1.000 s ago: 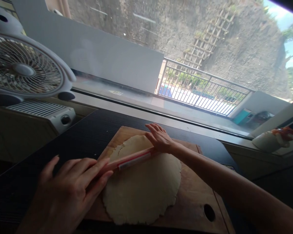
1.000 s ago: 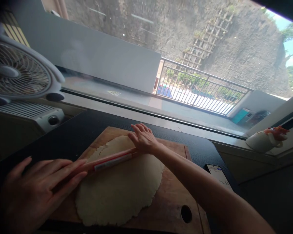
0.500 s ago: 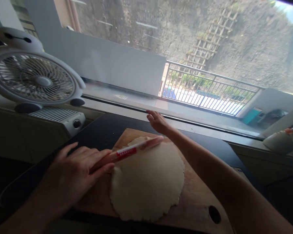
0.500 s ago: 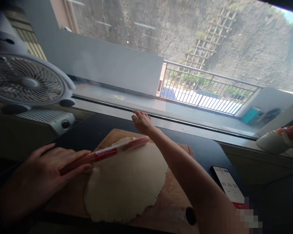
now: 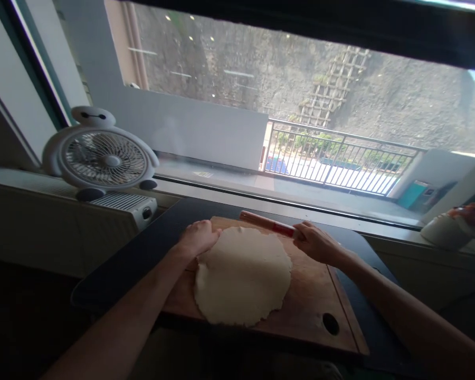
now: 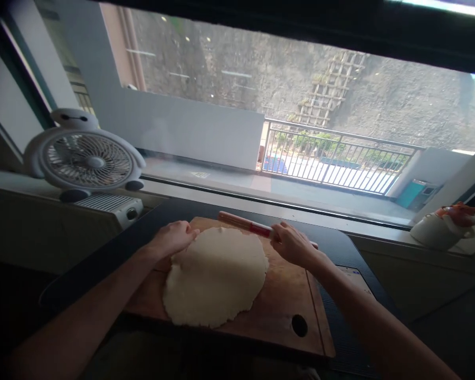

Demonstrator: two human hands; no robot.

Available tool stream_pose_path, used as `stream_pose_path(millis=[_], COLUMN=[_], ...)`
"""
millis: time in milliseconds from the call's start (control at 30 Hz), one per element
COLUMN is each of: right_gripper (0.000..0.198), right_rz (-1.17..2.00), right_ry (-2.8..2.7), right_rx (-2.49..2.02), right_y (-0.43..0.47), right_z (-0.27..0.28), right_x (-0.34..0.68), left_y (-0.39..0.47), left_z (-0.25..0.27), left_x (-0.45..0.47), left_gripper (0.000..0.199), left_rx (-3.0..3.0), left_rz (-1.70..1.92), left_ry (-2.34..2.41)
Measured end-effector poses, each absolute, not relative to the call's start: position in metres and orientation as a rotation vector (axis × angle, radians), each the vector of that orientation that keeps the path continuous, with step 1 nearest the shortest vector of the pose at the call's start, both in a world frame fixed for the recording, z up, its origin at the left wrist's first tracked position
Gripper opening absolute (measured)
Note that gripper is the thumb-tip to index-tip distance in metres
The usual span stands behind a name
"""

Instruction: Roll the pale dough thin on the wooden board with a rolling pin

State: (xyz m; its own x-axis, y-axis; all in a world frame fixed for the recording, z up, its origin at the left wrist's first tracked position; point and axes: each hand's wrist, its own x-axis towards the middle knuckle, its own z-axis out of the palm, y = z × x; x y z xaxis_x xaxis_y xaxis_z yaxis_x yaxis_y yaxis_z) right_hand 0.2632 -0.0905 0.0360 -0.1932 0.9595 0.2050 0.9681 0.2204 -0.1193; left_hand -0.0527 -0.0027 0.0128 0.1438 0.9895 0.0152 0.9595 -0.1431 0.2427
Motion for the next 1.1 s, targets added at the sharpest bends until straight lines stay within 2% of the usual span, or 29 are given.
stream_pose_path(millis=[133,333,533,767,933,967,1100], right_gripper=[0.005,0.010,0.016,0.019,0.020,0.020,0.024], right_rz=[0.030,0.106,0.148,0.226,0.082,0.065,-0.024], right_ry=[-2.174,-2.146,-2.134,-2.234,-2.286,-2.287,-2.298], right_rx=[-1.886,-1.801,-1.799,-1.750,-1.685,-1.680,-1.714], right_y=[-0.110,-0.120,-0.131,-0.131,-0.124,-0.125,-0.138], right_z=[0.021,0.007,0.002,0.004,0.004,0.004,0.000], right_x=[0.282,0.281,0.274,0.238,0.210,0.207,0.213], left_y=[0.003,0.010,-0.001,-0.013,-0.024,-0.026,-0.018], left_z=[0.021,0.016,0.000,-0.008,0.003,0.004,-0.004], left_x=[-0.041,-0.029,-0.039,-0.064,-0.036,-0.025,0.020], left_gripper=[0.054,0.029,0.030,0.021,0.035,0.040,0.058], left_rx=[2.121,2.122,2.060,2.016,2.440,2.545,2.600], left_rz=[0.171,0.227,0.374,0.463,0.795,0.785,0.364], left_ry=[1.955,1.821,1.691,1.853,1.893,1.796,1.597])
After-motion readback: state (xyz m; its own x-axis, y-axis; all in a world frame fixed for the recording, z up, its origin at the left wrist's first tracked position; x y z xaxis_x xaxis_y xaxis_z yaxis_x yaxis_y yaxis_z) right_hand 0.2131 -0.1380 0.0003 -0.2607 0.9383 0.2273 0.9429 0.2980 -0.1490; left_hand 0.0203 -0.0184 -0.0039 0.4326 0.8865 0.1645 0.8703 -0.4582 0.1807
